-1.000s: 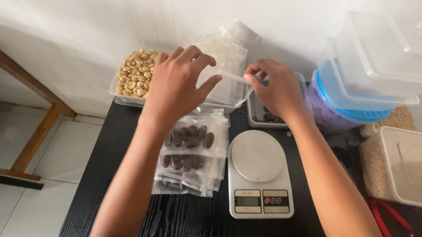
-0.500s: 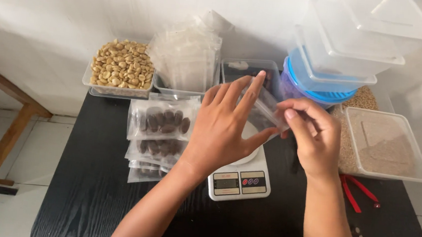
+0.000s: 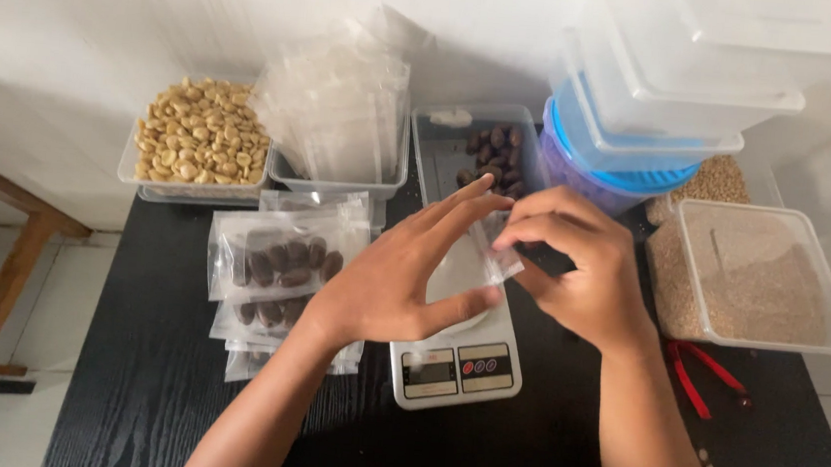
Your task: Manually weighing and bagging nutmeg seeds into small plastic zip-lock bags on a digital scale.
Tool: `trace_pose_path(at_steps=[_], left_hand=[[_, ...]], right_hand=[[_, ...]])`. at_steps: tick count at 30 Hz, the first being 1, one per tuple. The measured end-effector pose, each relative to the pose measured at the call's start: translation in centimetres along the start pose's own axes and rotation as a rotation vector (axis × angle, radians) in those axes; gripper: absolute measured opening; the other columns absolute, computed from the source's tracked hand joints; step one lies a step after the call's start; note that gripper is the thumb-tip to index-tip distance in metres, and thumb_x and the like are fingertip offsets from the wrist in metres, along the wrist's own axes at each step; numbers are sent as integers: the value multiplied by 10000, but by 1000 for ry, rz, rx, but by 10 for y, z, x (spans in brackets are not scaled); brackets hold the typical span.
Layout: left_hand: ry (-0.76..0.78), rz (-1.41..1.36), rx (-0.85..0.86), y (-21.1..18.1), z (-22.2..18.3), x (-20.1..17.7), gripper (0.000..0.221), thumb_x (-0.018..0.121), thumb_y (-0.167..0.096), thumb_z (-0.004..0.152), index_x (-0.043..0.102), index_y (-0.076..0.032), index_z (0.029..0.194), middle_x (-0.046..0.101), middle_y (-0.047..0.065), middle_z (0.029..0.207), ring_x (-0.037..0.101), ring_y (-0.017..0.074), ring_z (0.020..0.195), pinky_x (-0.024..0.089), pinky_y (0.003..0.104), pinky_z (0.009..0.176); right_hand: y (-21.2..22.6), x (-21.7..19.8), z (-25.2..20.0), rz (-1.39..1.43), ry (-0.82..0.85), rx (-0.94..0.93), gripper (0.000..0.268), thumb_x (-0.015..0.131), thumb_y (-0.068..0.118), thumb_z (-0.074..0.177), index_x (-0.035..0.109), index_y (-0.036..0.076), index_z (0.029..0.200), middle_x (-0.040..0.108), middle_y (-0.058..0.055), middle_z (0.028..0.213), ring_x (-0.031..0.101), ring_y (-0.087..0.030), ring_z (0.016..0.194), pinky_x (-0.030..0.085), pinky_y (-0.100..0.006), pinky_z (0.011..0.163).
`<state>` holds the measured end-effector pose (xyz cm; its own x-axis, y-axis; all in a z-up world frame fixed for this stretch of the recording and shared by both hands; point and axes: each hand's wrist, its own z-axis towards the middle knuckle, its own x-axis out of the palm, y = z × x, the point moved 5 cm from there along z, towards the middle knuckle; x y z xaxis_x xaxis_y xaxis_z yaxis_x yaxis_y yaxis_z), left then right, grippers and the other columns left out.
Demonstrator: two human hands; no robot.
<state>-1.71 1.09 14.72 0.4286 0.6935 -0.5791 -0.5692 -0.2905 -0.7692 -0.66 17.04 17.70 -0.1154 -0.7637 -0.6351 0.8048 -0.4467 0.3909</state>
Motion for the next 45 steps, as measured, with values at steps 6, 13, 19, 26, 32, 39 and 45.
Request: trace_pose_path(at_steps=[6, 13, 19, 26, 32, 39, 45], left_hand=[[-71, -11, 65, -11, -1, -2, 728, 643, -579, 855, 468, -103, 1378, 525, 119, 1488, 552, 305, 1379, 490, 478, 1047], [-62, -81, 28, -11, -8, -9, 570, 788, -451, 790, 502, -163, 1189, 505, 11, 1173, 542, 170, 1021, 496, 302, 812], [-62, -99, 127, -16, -12, -9, 622, 804, -351, 800, 480, -135, 1285, 492, 56, 1280, 571, 207, 1113, 496, 357, 988], [-28, -80, 199, -23, -12, -4, 813, 762, -392, 833, 359, -66, 1460, 436, 154, 1488, 445, 333, 1447, 405, 473, 1178], [-8, -42, -48, -14, -4, -2, 1103, 640, -713, 687, 329, -60, 1520, 461, 138, 1486, 451, 307, 1341, 394, 472, 1065], [-105, -132, -24, -11, -6, -5, 995, 694, -616, 730, 419, -3, 1463, 526, 67, 1190, 518, 177, 963, 498, 326, 852], [-67, -20, -63, -11, -7, -5, 1040, 738, -640, 659, 437, -85, 1486, 522, 46, 1166, 606, 230, 1012, 545, 369, 825]], right_hand=[[8, -3, -8, -20, 6, -18, 194, 705, -180, 890, 703, 12, 912, 718, -123, 946, 725, -234, 875, 568, -289, 761], [9, -1, -21, -72, 93, -20, 183, 720, -110, 858, 675, 61, 905, 770, -48, 992, 772, -199, 919, 590, -264, 756], [20, -2, -18, -72, 89, -79, 231, 642, -190, 865, 632, 31, 932, 749, -108, 1042, 754, -240, 959, 564, -268, 692], [31, 1, -15, -169, -74, -237, 136, 674, -97, 954, 695, 17, 883, 717, -111, 902, 705, -233, 739, 525, -309, 637], [29, -1, -15, -191, -93, -280, 98, 654, -5, 984, 705, -3, 900, 749, -129, 935, 739, -241, 745, 566, -311, 624], [18, 8, -24, -246, -95, -265, 115, 729, -62, 925, 652, 3, 872, 792, -164, 986, 797, -261, 801, 598, -328, 610], [22, 2, -19, -154, 17, -190, 147, 743, -60, 889, 635, 32, 852, 754, -93, 973, 752, -222, 806, 538, -288, 641]])
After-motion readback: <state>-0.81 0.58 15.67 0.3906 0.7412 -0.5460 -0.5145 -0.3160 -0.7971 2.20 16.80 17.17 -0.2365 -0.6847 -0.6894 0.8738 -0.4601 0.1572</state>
